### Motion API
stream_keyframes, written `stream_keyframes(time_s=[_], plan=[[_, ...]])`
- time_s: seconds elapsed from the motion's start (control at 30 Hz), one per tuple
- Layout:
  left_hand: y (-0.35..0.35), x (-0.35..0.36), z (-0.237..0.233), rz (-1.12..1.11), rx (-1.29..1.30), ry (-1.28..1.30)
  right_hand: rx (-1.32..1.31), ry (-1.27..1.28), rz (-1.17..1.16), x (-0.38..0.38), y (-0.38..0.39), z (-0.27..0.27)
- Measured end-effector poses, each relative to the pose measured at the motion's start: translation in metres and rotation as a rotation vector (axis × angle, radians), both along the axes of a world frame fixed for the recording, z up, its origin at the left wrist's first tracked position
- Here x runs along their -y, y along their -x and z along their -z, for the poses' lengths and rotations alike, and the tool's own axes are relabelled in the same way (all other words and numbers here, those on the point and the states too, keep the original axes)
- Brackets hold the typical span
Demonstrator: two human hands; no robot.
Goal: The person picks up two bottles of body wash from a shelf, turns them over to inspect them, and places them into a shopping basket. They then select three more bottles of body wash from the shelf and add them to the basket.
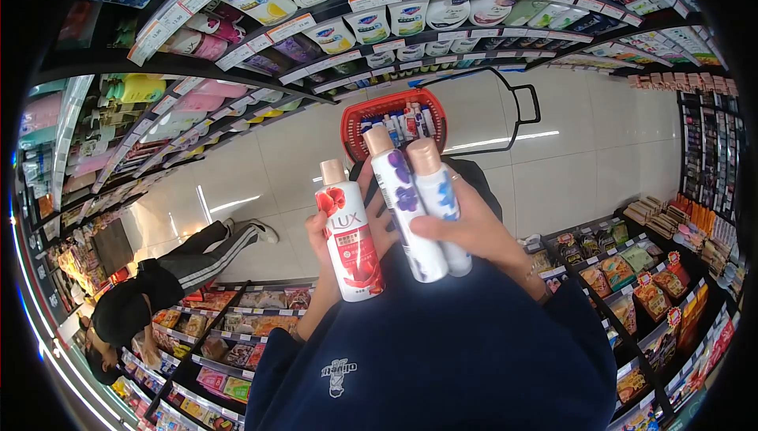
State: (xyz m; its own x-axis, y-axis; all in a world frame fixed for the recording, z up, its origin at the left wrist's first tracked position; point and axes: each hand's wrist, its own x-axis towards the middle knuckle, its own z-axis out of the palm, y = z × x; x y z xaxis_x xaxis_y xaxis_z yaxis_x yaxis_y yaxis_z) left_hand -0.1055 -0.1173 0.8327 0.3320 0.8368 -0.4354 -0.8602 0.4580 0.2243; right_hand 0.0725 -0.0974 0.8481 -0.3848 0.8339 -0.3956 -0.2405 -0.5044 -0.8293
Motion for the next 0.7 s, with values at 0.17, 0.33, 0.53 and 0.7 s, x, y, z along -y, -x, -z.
stream_keyframes(time_s=[0.17,0.33,0.53,0.7], plan=[[0.026,0.018,0.049,-0.119,-0.152,0.017,0.643,-0.463,-0.157,0.004,0.003,-0.010],[0.008,0.002,0.028,-0.089,0.072,-0.027,-0.303,0.161,0.016,-0.007,-0.003,0.005],[0.012,-0.003,0.031,0.027,0.269,-0.031,-0.069,0.261,0.203,-0.013,0.004,0.024],[0.035,0.007,0.084,-0.067,0.122,-0.007,-0.057,0.230,0.137,-0.020,0.013,0.066]])
